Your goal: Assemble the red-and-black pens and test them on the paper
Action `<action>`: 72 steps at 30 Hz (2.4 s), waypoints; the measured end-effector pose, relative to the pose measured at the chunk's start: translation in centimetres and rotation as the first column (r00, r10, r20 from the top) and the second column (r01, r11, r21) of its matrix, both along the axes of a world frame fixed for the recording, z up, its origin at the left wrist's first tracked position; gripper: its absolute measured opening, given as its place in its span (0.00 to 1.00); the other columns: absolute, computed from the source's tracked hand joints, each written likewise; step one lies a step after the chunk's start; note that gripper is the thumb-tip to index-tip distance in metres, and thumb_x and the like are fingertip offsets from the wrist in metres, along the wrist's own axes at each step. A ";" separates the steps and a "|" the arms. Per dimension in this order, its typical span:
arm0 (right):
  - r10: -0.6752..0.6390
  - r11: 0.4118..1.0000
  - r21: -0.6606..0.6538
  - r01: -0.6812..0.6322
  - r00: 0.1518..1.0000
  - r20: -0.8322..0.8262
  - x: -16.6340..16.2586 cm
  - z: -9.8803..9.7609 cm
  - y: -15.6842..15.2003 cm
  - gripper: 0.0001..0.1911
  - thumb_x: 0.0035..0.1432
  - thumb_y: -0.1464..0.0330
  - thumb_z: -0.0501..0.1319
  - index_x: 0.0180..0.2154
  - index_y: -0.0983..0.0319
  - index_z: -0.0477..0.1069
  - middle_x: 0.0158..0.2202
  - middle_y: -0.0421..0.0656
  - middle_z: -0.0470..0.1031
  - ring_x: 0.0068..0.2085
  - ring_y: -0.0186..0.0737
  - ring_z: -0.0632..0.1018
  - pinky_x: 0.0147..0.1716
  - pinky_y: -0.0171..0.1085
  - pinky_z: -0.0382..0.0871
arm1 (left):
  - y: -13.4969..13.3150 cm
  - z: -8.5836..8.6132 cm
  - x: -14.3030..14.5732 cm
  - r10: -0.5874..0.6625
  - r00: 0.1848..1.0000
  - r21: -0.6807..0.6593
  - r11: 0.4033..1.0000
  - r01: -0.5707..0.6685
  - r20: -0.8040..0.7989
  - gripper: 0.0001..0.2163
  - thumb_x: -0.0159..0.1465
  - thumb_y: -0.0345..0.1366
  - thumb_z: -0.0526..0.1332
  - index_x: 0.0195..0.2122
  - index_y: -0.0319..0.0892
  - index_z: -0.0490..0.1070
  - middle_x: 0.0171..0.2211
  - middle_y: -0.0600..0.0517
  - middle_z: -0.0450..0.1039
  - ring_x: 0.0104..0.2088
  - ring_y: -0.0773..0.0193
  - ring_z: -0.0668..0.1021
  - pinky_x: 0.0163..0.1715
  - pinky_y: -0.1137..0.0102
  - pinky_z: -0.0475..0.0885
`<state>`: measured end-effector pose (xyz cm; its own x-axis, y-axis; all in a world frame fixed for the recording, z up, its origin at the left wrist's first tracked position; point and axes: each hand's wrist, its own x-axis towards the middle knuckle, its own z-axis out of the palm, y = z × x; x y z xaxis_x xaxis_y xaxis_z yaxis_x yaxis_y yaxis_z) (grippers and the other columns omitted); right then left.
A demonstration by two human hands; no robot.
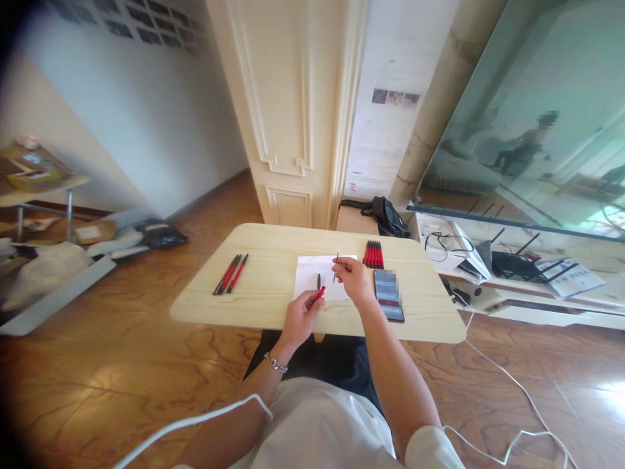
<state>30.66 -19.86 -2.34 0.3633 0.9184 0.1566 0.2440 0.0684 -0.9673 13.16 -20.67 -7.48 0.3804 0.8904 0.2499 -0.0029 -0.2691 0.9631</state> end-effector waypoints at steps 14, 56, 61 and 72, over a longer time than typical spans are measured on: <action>0.055 0.998 0.036 -0.055 0.998 -0.016 -2.8 -0.4 -2.1 0.14 0.50 0.59 0.63 0.33 0.63 0.74 0.26 0.42 0.74 0.26 0.34 0.70 0.24 0.33 0.62 | 0.1 0.2 -0.1 0.013 0.999 0.024 1.000 -0.012 -0.032 0.14 0.62 0.45 0.59 0.41 0.40 0.74 0.31 0.51 0.76 0.29 0.64 0.74 0.30 0.71 0.69; 0.002 0.960 -0.257 0.114 0.912 0.411 -0.5 -3.4 1.5 0.12 0.55 0.67 0.56 0.36 0.64 0.74 0.31 0.47 0.76 0.34 0.40 0.75 0.33 0.36 0.65 | 0.1 -0.1 0.0 -0.032 0.999 -0.032 0.999 0.033 0.030 0.14 0.63 0.45 0.58 0.41 0.39 0.72 0.30 0.49 0.76 0.31 0.63 0.78 0.34 0.71 0.72; -0.016 1.000 -0.009 0.014 0.983 -0.180 -0.3 -0.7 0.0 0.16 0.51 0.60 0.61 0.39 0.62 0.73 0.31 0.42 0.74 0.28 0.33 0.70 0.24 0.30 0.59 | 0.3 -0.4 0.1 -0.040 0.999 -0.022 0.999 0.041 0.034 0.14 0.63 0.45 0.58 0.42 0.39 0.72 0.30 0.50 0.75 0.31 0.65 0.77 0.34 0.71 0.71; -0.020 0.990 0.125 0.063 0.946 -0.322 -1.7 2.4 -0.8 0.17 0.47 0.59 0.65 0.36 0.62 0.72 0.32 0.43 0.75 0.28 0.31 0.69 0.21 0.29 0.56 | 0.2 -0.3 0.0 -0.042 0.999 -0.017 0.999 0.043 0.027 0.14 0.63 0.45 0.57 0.43 0.39 0.72 0.30 0.50 0.75 0.31 0.64 0.77 0.35 0.70 0.72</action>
